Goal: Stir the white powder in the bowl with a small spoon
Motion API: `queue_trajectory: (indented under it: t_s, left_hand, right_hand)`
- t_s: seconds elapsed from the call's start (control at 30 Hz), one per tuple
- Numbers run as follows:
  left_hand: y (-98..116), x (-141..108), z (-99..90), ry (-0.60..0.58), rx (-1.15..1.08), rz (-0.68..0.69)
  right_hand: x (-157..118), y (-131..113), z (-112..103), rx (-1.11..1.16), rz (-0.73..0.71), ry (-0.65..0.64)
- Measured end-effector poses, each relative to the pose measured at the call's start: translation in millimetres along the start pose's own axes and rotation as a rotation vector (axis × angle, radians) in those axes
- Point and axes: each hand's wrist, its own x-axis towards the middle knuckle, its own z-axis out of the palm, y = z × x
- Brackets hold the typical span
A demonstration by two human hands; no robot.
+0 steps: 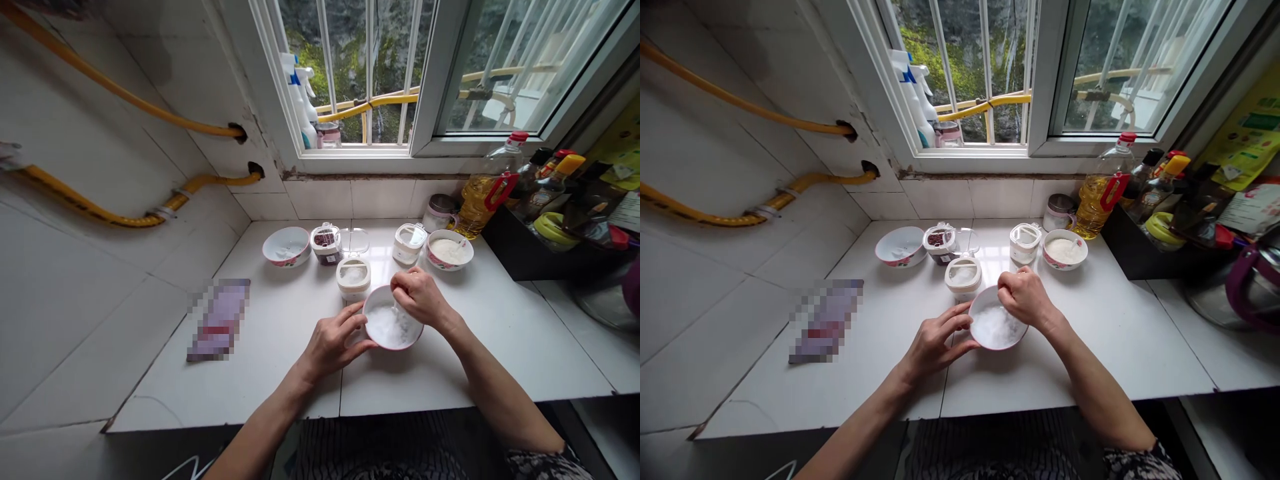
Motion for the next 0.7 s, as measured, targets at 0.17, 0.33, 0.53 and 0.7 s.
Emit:
queue_trajectory:
  t_s: [0.17, 0.33, 0.53, 0.7]
  left_hand:
    - [1, 1, -0.6, 0.007, -0.007, 0.008]
    - [0, 1, 0.3, 0.010, -0.001, 0.011]
    - [1, 2, -0.4, 0.011, -0.011, 0.010]
    - [1, 2, -0.9, 0.013, -0.005, 0.012]
  right_hand:
    - [0, -6, -4, 0.074, -0.033, 0.079]
    - [1, -3, -6, 0.160, 0.046, 0.117]
    - [0, -9, 5, 0.258, 0.048, 0.071]
    - [0, -13, 9, 0.376, 0.115, 0.027]
